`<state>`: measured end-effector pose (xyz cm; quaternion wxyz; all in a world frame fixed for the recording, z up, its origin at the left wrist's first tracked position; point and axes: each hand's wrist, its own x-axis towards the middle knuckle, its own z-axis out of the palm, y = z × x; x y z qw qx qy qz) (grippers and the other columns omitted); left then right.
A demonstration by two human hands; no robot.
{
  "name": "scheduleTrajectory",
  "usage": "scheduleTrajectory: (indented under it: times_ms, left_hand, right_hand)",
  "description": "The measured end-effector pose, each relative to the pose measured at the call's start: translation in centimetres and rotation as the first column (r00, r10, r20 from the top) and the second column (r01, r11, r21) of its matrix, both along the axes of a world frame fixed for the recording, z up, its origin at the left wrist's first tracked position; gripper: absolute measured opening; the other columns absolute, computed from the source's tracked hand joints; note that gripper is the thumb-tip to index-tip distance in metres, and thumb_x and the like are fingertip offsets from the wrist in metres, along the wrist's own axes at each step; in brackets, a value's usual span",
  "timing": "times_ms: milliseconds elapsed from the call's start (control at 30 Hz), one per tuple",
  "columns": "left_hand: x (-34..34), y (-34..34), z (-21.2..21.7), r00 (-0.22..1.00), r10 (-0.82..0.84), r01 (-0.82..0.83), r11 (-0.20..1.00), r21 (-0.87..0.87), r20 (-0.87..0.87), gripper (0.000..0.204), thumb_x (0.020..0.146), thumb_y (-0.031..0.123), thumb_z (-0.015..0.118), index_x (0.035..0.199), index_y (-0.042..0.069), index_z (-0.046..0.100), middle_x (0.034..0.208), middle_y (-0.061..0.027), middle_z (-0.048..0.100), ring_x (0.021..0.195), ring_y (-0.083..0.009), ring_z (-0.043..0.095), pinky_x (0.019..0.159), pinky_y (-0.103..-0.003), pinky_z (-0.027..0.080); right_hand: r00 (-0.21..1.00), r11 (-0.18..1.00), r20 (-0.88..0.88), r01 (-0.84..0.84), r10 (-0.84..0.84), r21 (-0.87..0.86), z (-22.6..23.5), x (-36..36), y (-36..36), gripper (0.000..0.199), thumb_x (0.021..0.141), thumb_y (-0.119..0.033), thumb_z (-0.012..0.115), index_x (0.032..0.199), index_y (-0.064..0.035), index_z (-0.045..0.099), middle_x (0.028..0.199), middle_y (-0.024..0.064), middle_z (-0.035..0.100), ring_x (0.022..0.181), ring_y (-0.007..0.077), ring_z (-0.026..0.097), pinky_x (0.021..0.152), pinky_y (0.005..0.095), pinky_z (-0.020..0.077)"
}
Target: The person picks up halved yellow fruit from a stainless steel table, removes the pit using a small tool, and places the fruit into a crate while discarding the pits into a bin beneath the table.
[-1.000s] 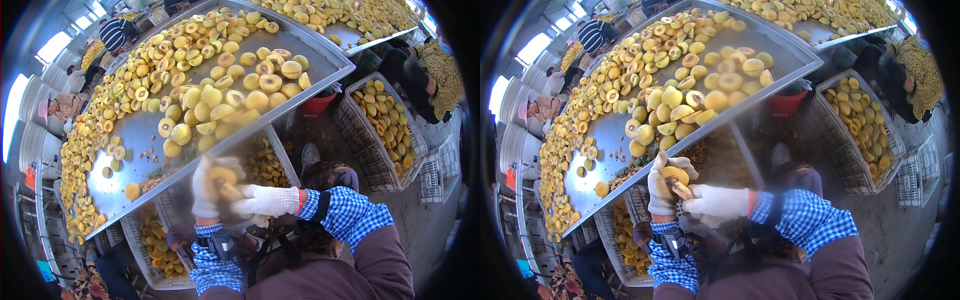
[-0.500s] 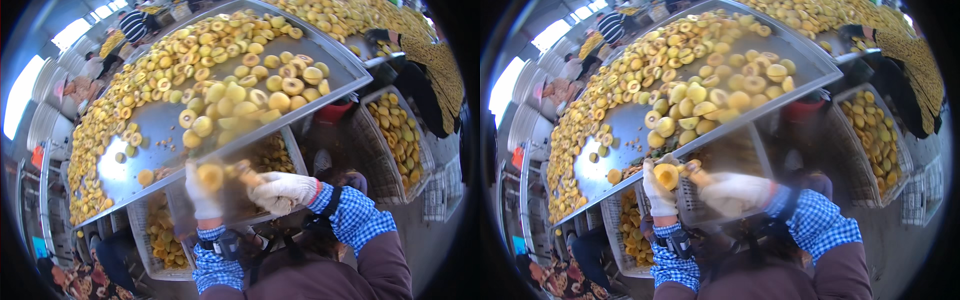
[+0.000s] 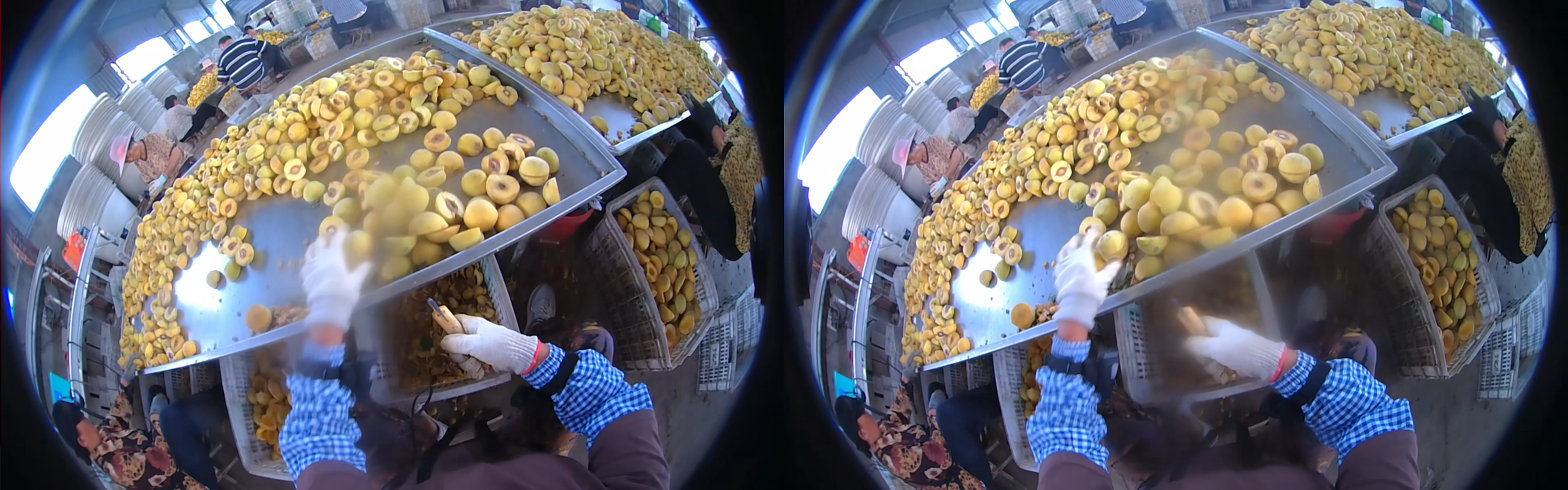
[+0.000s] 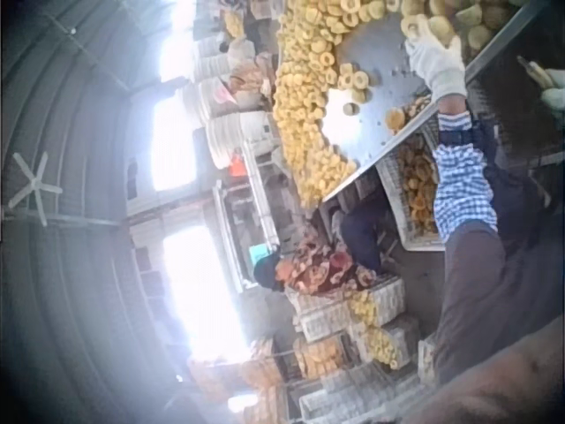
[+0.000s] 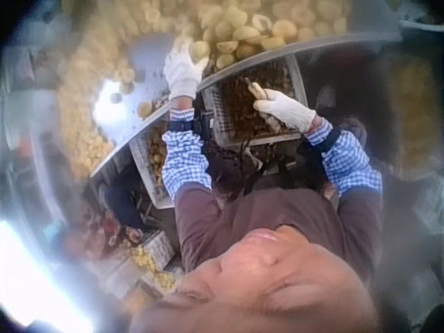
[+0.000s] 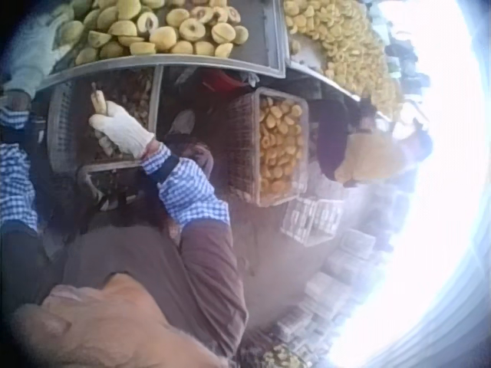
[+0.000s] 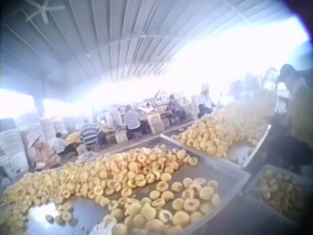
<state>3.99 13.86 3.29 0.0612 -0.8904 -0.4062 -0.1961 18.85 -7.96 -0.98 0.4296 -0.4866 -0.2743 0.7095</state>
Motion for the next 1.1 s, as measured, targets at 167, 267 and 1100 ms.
scheduleTrajectory:
  times_ms: [167, 267, 1100]
  left_hand:
    - [1.6, 5.3, -3.2, 0.988, -0.034, 0.084, 0.937, -0.340, 0.152, 0.063, 0.068, 0.025, 0.072, 0.126, 0.008, 0.050, 0.114, -0.0198, 0.056, 0.101, -0.0364, 0.057, 0.088, -0.040, 0.047]
    - [1.8, 2.0, -1.4, 0.669, 0.250, 0.439, 0.627, -0.644, 0.700, 0.057, 0.076, -0.003, 0.067, 0.129, -0.001, 0.045, 0.127, -0.0106, 0.050, 0.111, -0.0188, 0.053, 0.095, -0.030, 0.046]
    - [-3.0, -4.9, -0.4, 0.192, 0.756, 0.789, 0.260, -0.557, 0.626, 0.046, 0.095, 0.046, 0.040, 0.117, 0.008, 0.052, 0.104, -0.0072, 0.060, 0.089, -0.0164, 0.060, 0.071, -0.030, 0.051]
  right_hand:
    - [0.999, 0.999, -0.022, 0.033, -0.033, 0.021, 0.2, 0.1, -0.3, 0.044, 0.089, -0.023, 0.059, 0.128, -0.0064, 0.046, 0.076, -0.0006, 0.056, 0.060, 0.0059, 0.051, 0.053, 0.0217, 0.0435]
    - [0.968, 0.963, 0.145, 0.172, -0.204, 0.208, 1.6, -0.2, 1.0, 0.038, 0.087, -0.018, 0.061, 0.119, -0.0059, 0.044, 0.076, 0.0000, 0.054, 0.056, 0.0070, 0.050, 0.050, 0.0236, 0.0431]
    - [0.408, 0.695, 0.777, -0.364, -0.480, 0.620, 6.5, -5.2, 11.4, 0.062, 0.074, -0.026, 0.074, 0.124, -0.0020, 0.047, 0.104, 0.0160, 0.057, 0.100, 0.0318, 0.057, 0.087, 0.0379, 0.0462]
